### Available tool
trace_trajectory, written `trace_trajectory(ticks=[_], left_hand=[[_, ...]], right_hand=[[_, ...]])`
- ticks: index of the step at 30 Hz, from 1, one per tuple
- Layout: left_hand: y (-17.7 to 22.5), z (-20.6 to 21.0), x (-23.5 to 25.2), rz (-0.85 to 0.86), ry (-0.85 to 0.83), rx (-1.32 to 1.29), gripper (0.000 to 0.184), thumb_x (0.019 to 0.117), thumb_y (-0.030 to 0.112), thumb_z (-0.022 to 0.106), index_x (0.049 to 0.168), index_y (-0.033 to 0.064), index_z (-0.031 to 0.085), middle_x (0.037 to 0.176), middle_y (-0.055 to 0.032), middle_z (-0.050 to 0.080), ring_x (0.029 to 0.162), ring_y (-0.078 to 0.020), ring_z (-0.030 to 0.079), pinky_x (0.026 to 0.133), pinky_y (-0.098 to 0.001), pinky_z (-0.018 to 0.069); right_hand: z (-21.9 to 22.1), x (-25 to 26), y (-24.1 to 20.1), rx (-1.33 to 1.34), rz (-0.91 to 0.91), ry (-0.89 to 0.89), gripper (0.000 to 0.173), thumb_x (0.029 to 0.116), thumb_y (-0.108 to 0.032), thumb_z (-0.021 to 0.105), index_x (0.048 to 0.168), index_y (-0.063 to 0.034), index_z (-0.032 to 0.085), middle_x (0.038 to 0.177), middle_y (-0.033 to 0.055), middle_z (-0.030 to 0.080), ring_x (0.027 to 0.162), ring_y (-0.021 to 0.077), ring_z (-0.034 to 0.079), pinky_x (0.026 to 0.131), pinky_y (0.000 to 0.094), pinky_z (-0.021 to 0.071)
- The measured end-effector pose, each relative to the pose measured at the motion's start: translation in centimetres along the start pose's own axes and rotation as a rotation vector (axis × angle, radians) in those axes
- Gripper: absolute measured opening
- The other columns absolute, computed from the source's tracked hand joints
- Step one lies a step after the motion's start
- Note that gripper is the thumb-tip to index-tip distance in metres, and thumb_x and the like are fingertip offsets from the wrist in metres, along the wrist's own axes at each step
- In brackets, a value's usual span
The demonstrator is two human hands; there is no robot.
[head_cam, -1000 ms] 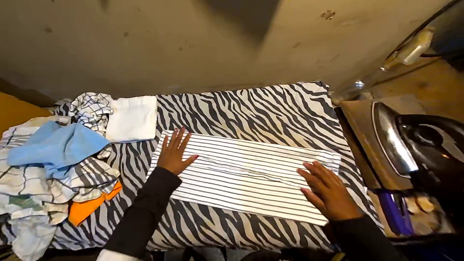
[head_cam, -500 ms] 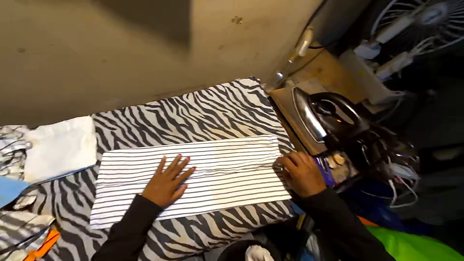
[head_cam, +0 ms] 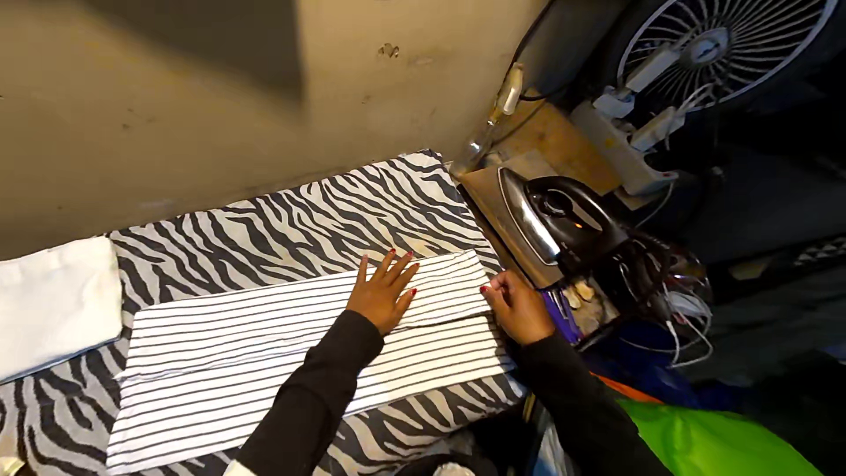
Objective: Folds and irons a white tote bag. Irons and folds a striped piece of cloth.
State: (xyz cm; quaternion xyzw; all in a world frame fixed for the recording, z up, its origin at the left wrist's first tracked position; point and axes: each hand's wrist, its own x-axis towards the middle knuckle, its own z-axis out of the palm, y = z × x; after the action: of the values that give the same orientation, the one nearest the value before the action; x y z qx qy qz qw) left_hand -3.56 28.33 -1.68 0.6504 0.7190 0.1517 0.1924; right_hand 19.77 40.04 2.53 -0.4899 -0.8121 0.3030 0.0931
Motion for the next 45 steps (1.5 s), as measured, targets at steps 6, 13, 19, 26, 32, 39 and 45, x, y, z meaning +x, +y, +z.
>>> trace_trajectory(ticks=[6, 13, 19, 26, 32, 39, 45], left_hand=[[1.9, 1.5, -1.3, 0.297, 0.32, 0.052, 0.04, 0.0995, 0.018, 0.05, 0.135, 0.008, 0.065, 0.147, -0.0135, 0.058, 0.139, -0.0366, 0.052, 0.111, -0.0604, 0.0406], [0.7, 2.3, 0.8, 0.062, 0.083, 0.082, 0.054, 0.1061, 0.037, 0.037, 0.159, 0.0287, 0.039, 0.169, 0.0069, 0.029, 0.159, -0.023, 0.017, 0.121, -0.0701, 0.0031], [3.1, 3.8, -4.6, 0.207, 0.348, 0.156, 0.051, 0.1023, 0.029, 0.051, 0.15, 0.0102, 0.052, 0.161, -0.0084, 0.043, 0.151, -0.0308, 0.036, 0.119, -0.0685, 0.0235], [-0.5, 4.6, -14.1, 0.051, 0.473, 0.209, 0.046, 0.1026, 0.03, 0.042, 0.135, 0.0062, 0.065, 0.144, -0.0089, 0.062, 0.138, -0.0341, 0.054, 0.11, -0.0646, 0.0394], [-1.4, 3.8, -13.9, 0.042, 0.585, 0.267, 0.035, 0.0997, 0.021, 0.047, 0.117, 0.0088, 0.075, 0.12, -0.0094, 0.074, 0.117, -0.0341, 0.067, 0.099, -0.058, 0.0482], [-1.9, 1.8, -12.8, 0.09, 0.58, 0.314, 0.013, 0.0926, 0.005, 0.063, 0.095, 0.0038, 0.076, 0.097, -0.0142, 0.074, 0.095, -0.0352, 0.071, 0.082, -0.052, 0.0543], [-2.8, 1.8, -12.8, 0.182, 0.596, 0.374, 0.015, 0.0963, 0.008, 0.057, 0.093, 0.0048, 0.072, 0.099, -0.0121, 0.075, 0.097, -0.0306, 0.072, 0.085, -0.0461, 0.0557]], right_hand=[[1.6, -0.3, 0.8, -0.117, -0.043, 0.082, 0.03, 0.1039, -0.02, 0.057, 0.119, 0.0059, 0.062, 0.08, 0.0198, 0.068, 0.073, 0.0368, 0.068, 0.07, 0.0554, 0.0548], [0.9, -0.3, -0.3, -0.266, -0.03, 0.074, 0.04, 0.1, -0.019, 0.064, 0.133, 0.0035, 0.057, 0.112, 0.0273, 0.068, 0.099, 0.045, 0.069, 0.083, 0.0614, 0.0552], [-8.7, 2.6, 0.0, -0.48, -0.218, 0.5, 0.043, 0.1002, -0.016, 0.061, 0.137, 0.0062, 0.058, 0.14, 0.0403, 0.049, 0.131, 0.0638, 0.044, 0.103, 0.0768, 0.0372], [-13.9, 7.3, -2.0, -0.513, 0.22, 0.104, 0.051, 0.1009, -0.015, 0.065, 0.14, 0.012, 0.046, 0.128, 0.0416, 0.058, 0.121, 0.0586, 0.057, 0.099, 0.0732, 0.0434], [-6.0, -2.4, -9.0, -0.51, 0.002, -0.127, 0.047, 0.1038, -0.029, 0.061, 0.134, 0.0061, 0.057, 0.105, 0.0328, 0.069, 0.1, 0.0522, 0.069, 0.088, 0.0681, 0.052], [-1.9, -0.6, -7.4, -0.549, 0.082, -0.041, 0.038, 0.1026, -0.02, 0.061, 0.131, 0.005, 0.059, 0.106, 0.0362, 0.068, 0.101, 0.0577, 0.067, 0.084, 0.0725, 0.0506], [-2.7, 1.8, -6.3, -0.63, -0.098, -0.124, 0.028, 0.0963, -0.02, 0.069, 0.118, -0.0023, 0.068, 0.096, 0.0309, 0.071, 0.094, 0.0545, 0.069, 0.077, 0.0708, 0.0513]])
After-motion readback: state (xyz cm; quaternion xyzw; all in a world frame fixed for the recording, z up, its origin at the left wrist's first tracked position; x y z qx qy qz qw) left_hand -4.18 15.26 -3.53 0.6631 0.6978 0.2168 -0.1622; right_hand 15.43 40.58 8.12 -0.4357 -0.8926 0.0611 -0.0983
